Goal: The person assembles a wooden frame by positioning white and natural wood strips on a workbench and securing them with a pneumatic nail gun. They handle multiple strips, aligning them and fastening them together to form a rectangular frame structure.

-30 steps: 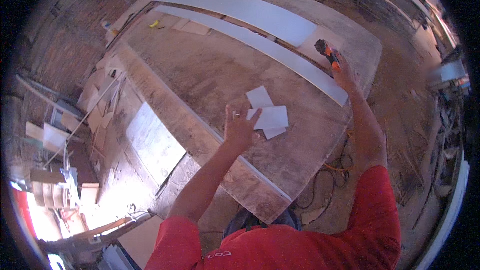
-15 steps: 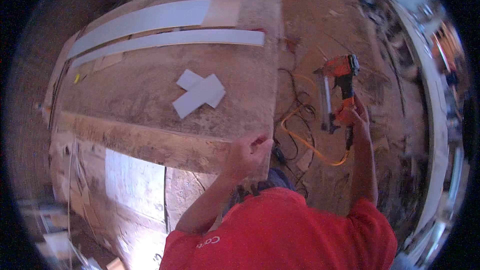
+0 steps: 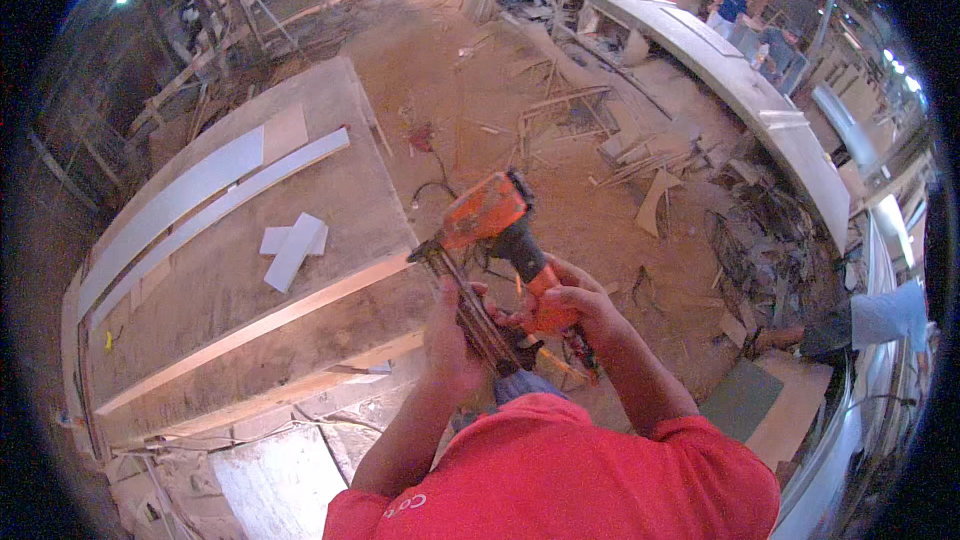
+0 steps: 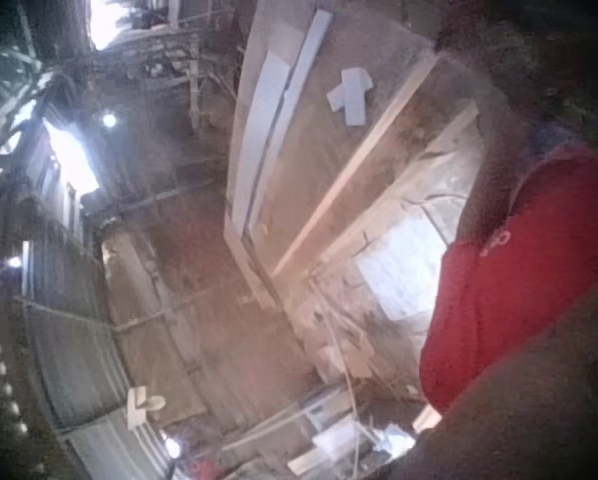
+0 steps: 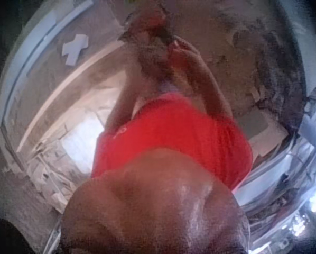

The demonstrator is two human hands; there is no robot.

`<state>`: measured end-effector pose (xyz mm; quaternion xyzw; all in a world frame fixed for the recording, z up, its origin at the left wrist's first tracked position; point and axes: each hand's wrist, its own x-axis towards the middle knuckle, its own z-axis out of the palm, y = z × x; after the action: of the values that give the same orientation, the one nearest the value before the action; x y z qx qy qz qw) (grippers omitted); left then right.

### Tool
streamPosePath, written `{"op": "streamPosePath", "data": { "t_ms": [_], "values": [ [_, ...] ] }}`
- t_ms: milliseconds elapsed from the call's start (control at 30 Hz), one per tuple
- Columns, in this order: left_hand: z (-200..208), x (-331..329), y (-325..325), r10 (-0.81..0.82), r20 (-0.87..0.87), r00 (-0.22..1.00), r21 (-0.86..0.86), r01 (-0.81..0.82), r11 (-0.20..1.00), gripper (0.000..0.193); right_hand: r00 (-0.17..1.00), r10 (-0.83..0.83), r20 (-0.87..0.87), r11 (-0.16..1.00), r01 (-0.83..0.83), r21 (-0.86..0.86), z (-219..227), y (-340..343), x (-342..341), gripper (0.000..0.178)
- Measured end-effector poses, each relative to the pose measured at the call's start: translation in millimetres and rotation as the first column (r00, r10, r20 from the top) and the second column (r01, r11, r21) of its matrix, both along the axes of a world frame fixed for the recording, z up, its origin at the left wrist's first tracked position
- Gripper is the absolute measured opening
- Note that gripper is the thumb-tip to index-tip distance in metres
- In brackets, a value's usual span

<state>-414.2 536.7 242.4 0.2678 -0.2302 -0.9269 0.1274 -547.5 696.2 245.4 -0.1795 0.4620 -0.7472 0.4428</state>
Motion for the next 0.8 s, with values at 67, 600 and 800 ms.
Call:
{"op": "streamPosePath", "data": {
  "t_ms": [67, 600, 800],
  "values": [
    [-5.3, 8.5, 4.7, 0.058, -0.018, 0.998, -0.020, -0.059, 0.998, 0.051, 0.996, 0.060, -0.069, 0.998, -0.059, 0.021, 12.4, 3.7, 5.6, 0.072],
    [-15.7, -60.3, 47.2, 0.391, -0.255, 0.884, -0.197, -0.443, 0.875, 0.061, 0.520, -0.148, -0.841, 0.879, 0.459, 0.130, -64.1, 64.4, 42.4, 0.041],
    [-8.5, -117.3, 102.2, 0.353, -0.172, 0.920, -0.197, -0.383, 0.902, 0.064, 0.633, -0.381, -0.673, 0.876, 0.481, -0.043, -38.1, 80.9, 5.3, 0.041]
  ]
}}
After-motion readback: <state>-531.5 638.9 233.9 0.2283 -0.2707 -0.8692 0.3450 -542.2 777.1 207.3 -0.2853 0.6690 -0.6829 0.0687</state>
